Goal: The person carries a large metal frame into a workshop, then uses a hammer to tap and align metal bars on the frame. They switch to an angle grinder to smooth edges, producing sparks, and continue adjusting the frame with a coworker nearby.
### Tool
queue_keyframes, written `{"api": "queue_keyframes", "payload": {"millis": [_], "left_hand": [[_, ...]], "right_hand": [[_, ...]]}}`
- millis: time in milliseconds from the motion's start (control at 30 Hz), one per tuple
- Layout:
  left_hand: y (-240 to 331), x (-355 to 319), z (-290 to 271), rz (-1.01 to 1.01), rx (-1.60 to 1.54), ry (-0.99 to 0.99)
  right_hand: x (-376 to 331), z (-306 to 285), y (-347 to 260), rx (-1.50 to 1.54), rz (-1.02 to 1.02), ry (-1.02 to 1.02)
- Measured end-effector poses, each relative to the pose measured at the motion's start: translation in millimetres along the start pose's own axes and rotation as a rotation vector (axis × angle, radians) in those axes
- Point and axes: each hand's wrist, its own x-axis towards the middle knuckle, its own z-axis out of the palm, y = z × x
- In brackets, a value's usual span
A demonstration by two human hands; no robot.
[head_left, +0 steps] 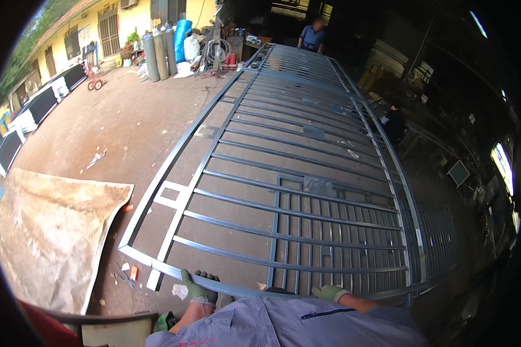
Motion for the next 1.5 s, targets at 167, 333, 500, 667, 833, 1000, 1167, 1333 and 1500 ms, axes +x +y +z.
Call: {"api": "queue_keyframes", "payload": {"millis": [167, 333, 500, 667, 833, 1000, 1167, 1333, 1500], "left_hand": [[99, 103, 82, -0.017, 0.015, -0.117], [103, 230, 265, 0.005, 0.067, -0.022], [84, 357, 471, -0.01, 0.118, -0.055], [111, 476, 642, -0.001, 0.105, -0.038], [179, 610, 785, -0.02, 0.124, -0.031], [246, 761, 965, 0.006, 0.188, -0.118], [302, 856, 1127, -0.026, 0.178, -0.024], [317, 948, 1254, -0.022, 0.192, -0.036], [267, 1042, 1378, -0.026, 0.223, -0.051]], "right_hand": [[85, -67, -111, 0.049, -0.019, 0.033], [205, -229, -149, 0.063, -0.095, 0.012], [311, -438, -172, 0.145, 0.037, 0.004], [401, -613, -235, -0.002, -0.142, 0.027], [526, -751, -333, 0.023, -0.124, 0.006], [650, -900, -442, 0.126, -0.029, 0.033], [721, -1053, -530, -0.034, -0.126, 0.035], [793, -1187, -577, 0.087, -0.115, 0.051], [884, -1301, -550, 0.18, -0.081, 0.09]]}}
